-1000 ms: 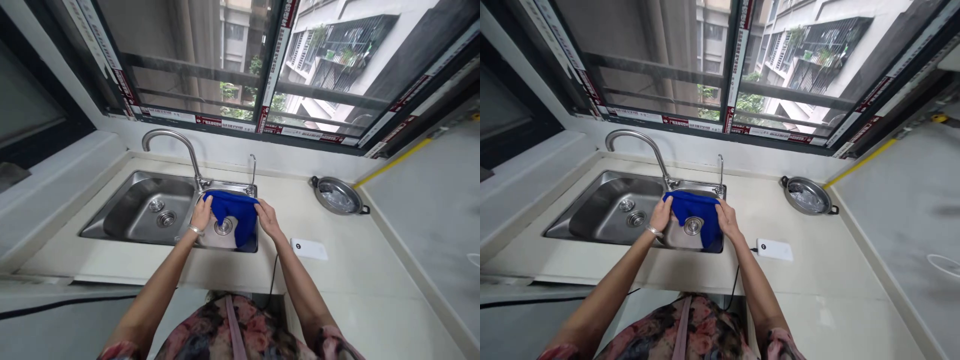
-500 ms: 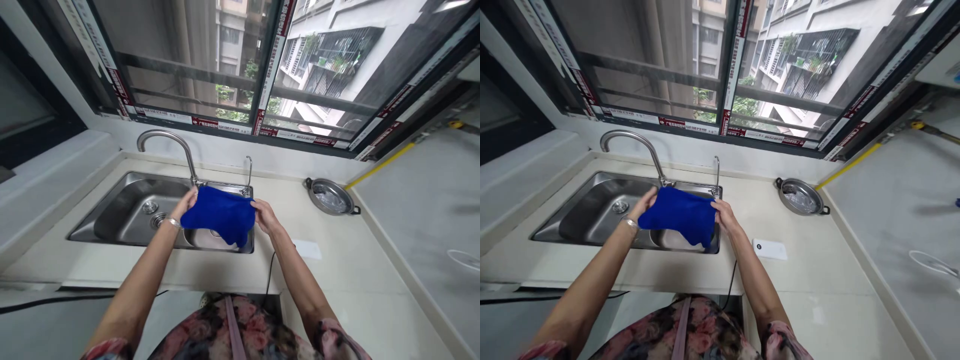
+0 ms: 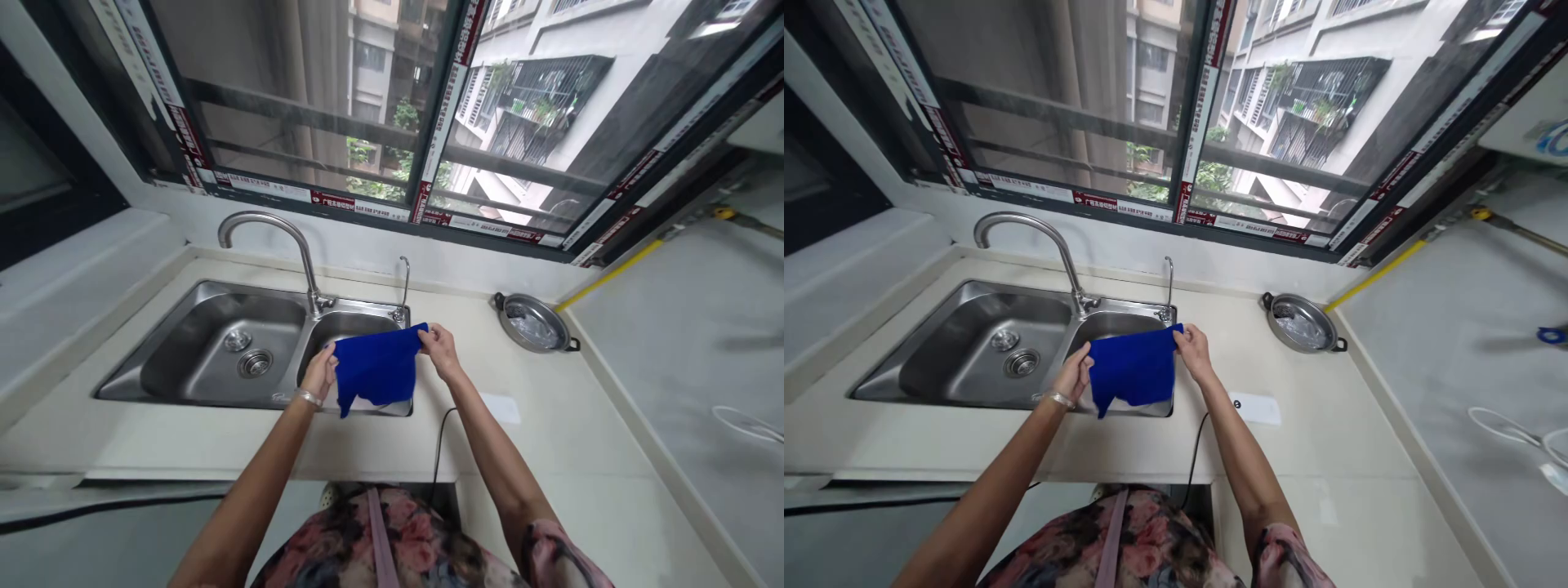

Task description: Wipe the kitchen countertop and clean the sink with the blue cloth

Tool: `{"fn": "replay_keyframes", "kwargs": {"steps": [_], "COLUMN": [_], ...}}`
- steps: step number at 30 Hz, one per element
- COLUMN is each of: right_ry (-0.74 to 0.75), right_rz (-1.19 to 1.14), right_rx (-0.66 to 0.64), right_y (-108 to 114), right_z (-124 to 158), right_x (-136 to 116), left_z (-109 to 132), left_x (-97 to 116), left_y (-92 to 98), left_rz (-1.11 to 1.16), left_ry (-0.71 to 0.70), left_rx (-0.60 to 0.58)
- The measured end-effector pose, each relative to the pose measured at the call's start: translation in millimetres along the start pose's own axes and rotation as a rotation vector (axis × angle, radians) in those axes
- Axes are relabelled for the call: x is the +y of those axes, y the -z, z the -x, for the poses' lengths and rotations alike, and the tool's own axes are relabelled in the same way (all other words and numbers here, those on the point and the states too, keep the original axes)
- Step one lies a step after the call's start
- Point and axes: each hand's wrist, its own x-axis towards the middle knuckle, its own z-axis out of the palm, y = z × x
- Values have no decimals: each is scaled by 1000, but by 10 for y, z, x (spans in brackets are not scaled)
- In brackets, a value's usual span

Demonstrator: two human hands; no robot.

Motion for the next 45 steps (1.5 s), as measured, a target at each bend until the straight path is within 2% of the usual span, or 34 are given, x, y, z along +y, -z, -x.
{"fn": "replay_keyframes", "kwargs": {"steps": [4,8,12,17,20,24,29,31,33,36,40,42,45], "right_ry": [54,133,199,126,102,98,117,136,178,281,378,386,391], "right_rz": [71,122,203,98,54,33,43,68,145,394,759,821,790], "right_rx": [-42,-51,-103,-87,-68,-103,-110,-97,-70,-12,28,20,12], "right_y": [103,169,248,259,252,270,321,351,391,453,503,512,509], "right_z": [0,-37,-46,43,100,132,105,82,61,53,101,133,156], "right_x": [-17,-77,-110,-155,-188,-196,-139,-105,-78,-65,-92,-97,-64], "left_z": [-90,-132,-249,-358,-342,-316,-297,-288,-292,-332,-384,-372,-313], "left_x": [198,414,655,824,829,826,872,865,828,745,683,675,646], "left_y": [168,221,261,383,438,423,417,437,447,423,372,364,360], "left_rz": [-180,-423,-610,-700,-685,-621,-546,-542,-616,-775,-820,-809,-762], "left_ry": [-119,-225,-249,-166,-83,-17,-21,-81,-183,-281,-346,-376,-345], "left_rx": [173,260,250,178,92,20,11,-26,-125,-255,-247,-233,-235]}}
